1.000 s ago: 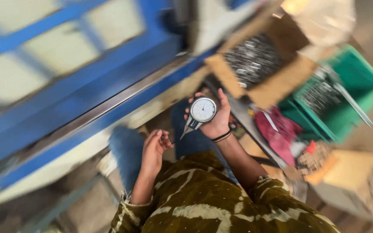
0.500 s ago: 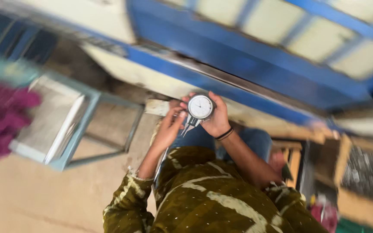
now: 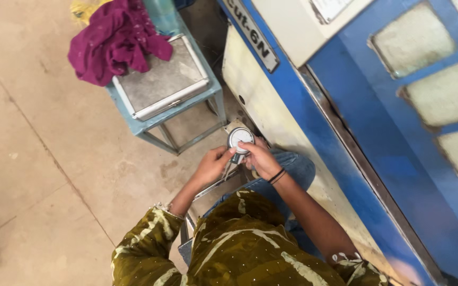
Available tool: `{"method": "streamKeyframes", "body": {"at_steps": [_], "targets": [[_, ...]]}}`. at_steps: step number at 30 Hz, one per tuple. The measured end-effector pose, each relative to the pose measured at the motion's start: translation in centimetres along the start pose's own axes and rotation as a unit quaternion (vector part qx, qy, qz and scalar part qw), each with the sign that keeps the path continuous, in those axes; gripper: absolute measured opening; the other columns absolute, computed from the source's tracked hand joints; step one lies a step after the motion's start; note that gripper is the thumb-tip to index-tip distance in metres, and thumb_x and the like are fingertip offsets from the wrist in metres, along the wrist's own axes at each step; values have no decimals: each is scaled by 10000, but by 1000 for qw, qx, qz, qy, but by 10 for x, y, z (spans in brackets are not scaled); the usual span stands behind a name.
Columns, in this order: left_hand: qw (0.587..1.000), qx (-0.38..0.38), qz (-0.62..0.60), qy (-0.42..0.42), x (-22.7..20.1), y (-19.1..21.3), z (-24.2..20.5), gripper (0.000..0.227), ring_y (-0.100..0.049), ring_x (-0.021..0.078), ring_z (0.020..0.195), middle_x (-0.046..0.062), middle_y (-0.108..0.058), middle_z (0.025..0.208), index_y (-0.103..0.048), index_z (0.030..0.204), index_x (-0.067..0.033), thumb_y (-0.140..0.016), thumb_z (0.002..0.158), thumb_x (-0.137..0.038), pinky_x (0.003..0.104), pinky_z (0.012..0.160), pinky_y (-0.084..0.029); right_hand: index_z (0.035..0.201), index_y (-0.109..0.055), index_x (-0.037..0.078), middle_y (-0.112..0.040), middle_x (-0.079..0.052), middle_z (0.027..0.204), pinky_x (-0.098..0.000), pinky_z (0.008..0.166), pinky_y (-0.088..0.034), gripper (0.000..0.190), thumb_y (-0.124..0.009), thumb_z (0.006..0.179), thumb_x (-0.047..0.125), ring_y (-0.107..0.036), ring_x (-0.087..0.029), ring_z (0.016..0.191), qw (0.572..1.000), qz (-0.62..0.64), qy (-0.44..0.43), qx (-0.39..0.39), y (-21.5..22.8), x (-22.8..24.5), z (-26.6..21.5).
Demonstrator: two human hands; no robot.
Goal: The person retrieves a dial gauge from a metal case, measures a small metal washer, then uses a go/no-go gauge to check the washer's fit. The person repeatedly picks washers from a cardboard box, tests them with the gauge, and places them into a green bin.
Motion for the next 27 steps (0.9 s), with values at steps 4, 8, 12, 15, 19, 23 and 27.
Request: {"method": "streamKeyframes", "body": {"at_steps": [4, 8, 12, 15, 19, 23, 27], "targets": [[998, -48, -36, -25, 14, 52, 25, 463, -560, 115, 537, 5, -580, 642, -730, 973, -36, -513, 1029, -442, 305, 504, -464, 1197, -617, 58, -733, -68, 993, -314, 623, -563, 338, -734, 893, 151, -719, -161, 793, 1000, -16, 11, -20, -15, -8, 21], [914, -370, 148, -79, -6, 153, 28, 281, -587, 225, 700, 110, -590, 790, -727, 1055, -45, -652, 1034, -315, 389, 627, -465, 1220, -619, 81, -735, -33, 1013, -320, 683, -583, 356, -724, 889, 158, -719, -136, 838, 998, 11, -37, -58, -5, -38, 22], [767, -439, 434, -173, -54, 183, 10, 376, -578, 316, 1051, 118, -569, 1063, -670, 1296, -112, -777, 945, -195, 470, 891, -465, 1210, -624, 108, -736, -35, 983, -329, 686, -579, 342, -696, 880, 154, -718, -145, 820, 994, 40, -51, -88, 19, -59, 10], [734, -387, 510, -226, -72, 188, 10, 500, -490, 341, 1153, 129, -528, 1147, -622, 1354, -87, -793, 911, -243, 513, 1055, -400, 1192, -640, 69, -732, -57, 962, -338, 670, -577, 310, -692, 897, 146, -705, -164, 783, 993, 65, -48, -85, 31, -64, 6], [717, -339, 540, -282, -85, 193, 15, 540, -488, 390, 1225, 160, -523, 1161, -600, 1323, -50, -793, 872, -275, 535, 1123, -375, 1188, -636, 70, -724, -57, 945, -330, 649, -572, 288, -683, 916, 154, -691, -153, 755, 992, 60, -43, -99, 33, -58, 11], [720, -312, 535, -314, -86, 197, 16, 543, -488, 400, 1231, 180, -516, 1149, -600, 1292, -33, -785, 854, -294, 539, 1196, -337, 1162, -594, 99, -715, -61, 919, -319, 610, -556, 272, -680, 907, 138, -678, -161, 715, 993, 61, -23, -101, 23, -40, 13], [720, -303, 523, -342, -78, 193, 24, 477, -507, 389, 1229, 173, -517, 1154, -594, 1267, -32, -775, 901, -278, 504, 1200, -394, 1148, -593, 77, -715, -77, 912, -316, 607, -556, 256, -681, 919, 147, -684, -169, 717, 994, 57, -13, -92, 11, -30, 9]]}}
Point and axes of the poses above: each hand's wrist, its own z-axis towards the middle knuckle, its own y-axis out of the back of the hand, x = y × z, the point moved 8 cm from there along z, towards the middle knuckle
